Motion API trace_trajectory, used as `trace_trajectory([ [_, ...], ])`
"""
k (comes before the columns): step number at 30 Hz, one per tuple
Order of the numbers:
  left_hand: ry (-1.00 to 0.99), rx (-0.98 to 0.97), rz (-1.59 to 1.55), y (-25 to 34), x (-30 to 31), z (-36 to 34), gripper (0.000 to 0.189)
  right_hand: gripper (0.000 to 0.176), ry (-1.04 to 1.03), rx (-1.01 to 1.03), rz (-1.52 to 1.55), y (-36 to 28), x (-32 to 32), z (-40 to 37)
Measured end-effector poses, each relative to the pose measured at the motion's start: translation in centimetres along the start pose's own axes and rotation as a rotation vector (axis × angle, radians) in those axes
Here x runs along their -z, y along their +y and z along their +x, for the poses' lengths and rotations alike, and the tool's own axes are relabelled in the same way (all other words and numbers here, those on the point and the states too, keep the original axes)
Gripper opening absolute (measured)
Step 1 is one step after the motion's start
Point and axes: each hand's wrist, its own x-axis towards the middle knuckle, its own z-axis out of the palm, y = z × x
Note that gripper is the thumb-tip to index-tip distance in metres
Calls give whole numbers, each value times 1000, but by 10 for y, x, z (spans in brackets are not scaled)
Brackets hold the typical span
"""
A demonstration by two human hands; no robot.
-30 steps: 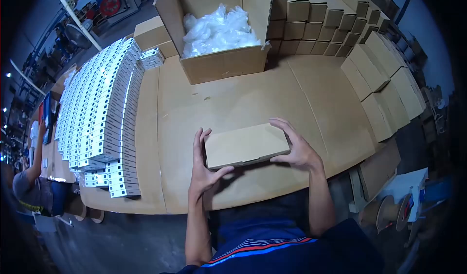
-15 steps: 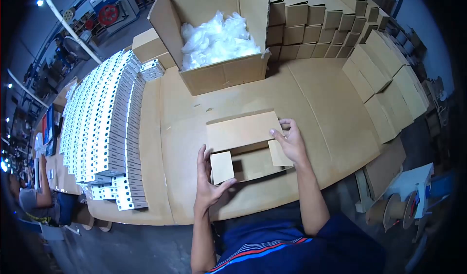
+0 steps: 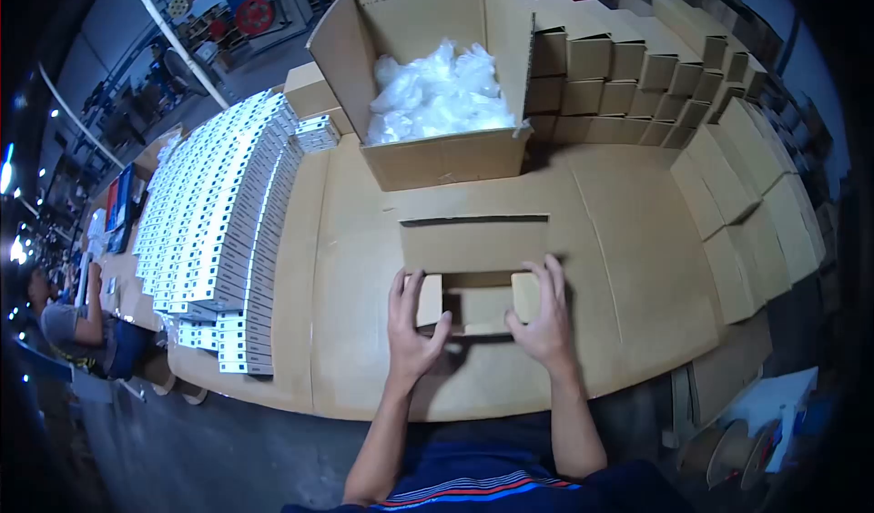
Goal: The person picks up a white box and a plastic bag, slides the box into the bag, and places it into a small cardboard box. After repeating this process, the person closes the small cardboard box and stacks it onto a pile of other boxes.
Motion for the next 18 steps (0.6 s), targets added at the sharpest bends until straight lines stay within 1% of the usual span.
trace_trajectory([
  [1,14,3,-71,-5,-9,11,73,71,17,8,-7,6,-1,13],
  [3,42,-8,-78,-14,-26,40,72,68,26,52,2,28,-9,43],
  [4,49,-26,-14,-16,-33,56,72,68,31,70,9,37,-12,63],
  [5,66,4,-76,-22,-44,73,73,67,42,87,13,42,-12,85],
  [7,79,-49,18,-33,-59,107,73,65,35,77,59,50,-14,126],
  [8,111,-57,-57,-42,-69,123,76,65,28,97,51,56,-16,144],
  [10,107,-39,-51,-42,-77,148,75,66,17,120,45,66,-21,174],
  [13,107,-31,-30,-46,-83,167,74,66,-17,114,45,74,-25,200],
  [14,110,-31,-22,-48,-84,168,74,66,-24,132,44,75,-26,204],
  [17,109,-12,-49,-49,-86,169,75,66,-45,92,44,74,-25,204],
  [18,89,-4,-41,-43,-82,168,72,64,-39,84,39,74,-25,203],
])
